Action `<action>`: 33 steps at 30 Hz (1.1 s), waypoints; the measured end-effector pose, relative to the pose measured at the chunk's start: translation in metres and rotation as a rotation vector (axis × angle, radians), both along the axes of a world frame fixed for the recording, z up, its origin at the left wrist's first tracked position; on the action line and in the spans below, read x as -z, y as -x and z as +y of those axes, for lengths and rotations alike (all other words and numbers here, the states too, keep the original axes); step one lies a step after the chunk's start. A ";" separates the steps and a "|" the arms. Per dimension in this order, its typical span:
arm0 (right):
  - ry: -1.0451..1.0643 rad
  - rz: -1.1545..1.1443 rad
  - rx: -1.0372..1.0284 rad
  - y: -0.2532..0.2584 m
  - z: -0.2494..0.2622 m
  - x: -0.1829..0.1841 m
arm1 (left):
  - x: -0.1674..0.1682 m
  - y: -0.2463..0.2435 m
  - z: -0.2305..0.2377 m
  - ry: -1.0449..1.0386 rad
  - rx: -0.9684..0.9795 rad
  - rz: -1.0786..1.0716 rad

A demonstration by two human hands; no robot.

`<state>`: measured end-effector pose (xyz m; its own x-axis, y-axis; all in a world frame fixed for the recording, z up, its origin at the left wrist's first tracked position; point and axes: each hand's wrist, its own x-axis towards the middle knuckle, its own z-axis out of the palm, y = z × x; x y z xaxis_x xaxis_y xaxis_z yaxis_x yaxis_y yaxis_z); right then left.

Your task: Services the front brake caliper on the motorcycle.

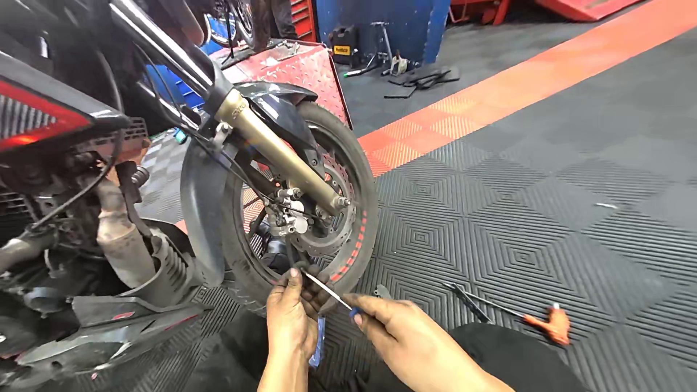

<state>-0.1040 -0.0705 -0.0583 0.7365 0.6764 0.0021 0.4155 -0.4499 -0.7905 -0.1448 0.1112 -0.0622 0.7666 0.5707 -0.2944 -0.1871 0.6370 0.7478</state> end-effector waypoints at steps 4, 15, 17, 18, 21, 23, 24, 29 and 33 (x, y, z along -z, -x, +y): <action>0.091 -0.066 0.009 -0.024 0.018 -0.031 | -0.003 -0.030 0.012 -0.234 -0.093 -0.006; 0.090 -0.302 0.151 -0.051 -0.004 -0.047 | 0.024 -0.062 0.067 -2.083 -0.484 0.112; 0.088 -0.245 0.155 -0.049 -0.012 -0.029 | 0.023 -0.063 0.078 -2.113 -0.430 0.035; 0.093 -0.205 0.149 -0.047 -0.015 -0.019 | 0.022 -0.063 0.082 -2.086 -0.391 0.011; 0.080 -0.111 0.108 -0.042 -0.017 0.007 | 0.020 -0.062 0.087 -1.816 -0.275 -0.015; 0.042 -0.084 0.072 -0.040 -0.017 0.019 | 0.020 -0.062 0.090 -1.652 -0.222 -0.084; 0.027 -0.073 0.057 -0.039 -0.017 0.022 | 0.021 -0.062 0.091 -1.615 -0.212 -0.116; -0.031 -0.121 0.029 -0.039 -0.014 0.021 | 0.022 -0.062 0.091 -1.664 -0.243 -0.138; -0.015 -0.481 0.089 -0.045 0.004 -0.001 | 0.021 -0.062 0.091 -1.642 -0.222 -0.148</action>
<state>-0.0590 -0.0661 -0.0570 0.7044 0.6085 0.3654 0.6958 -0.4905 -0.5247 -0.0833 0.2027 -0.0830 0.5980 0.2738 0.7533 -0.2864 -0.8048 0.5199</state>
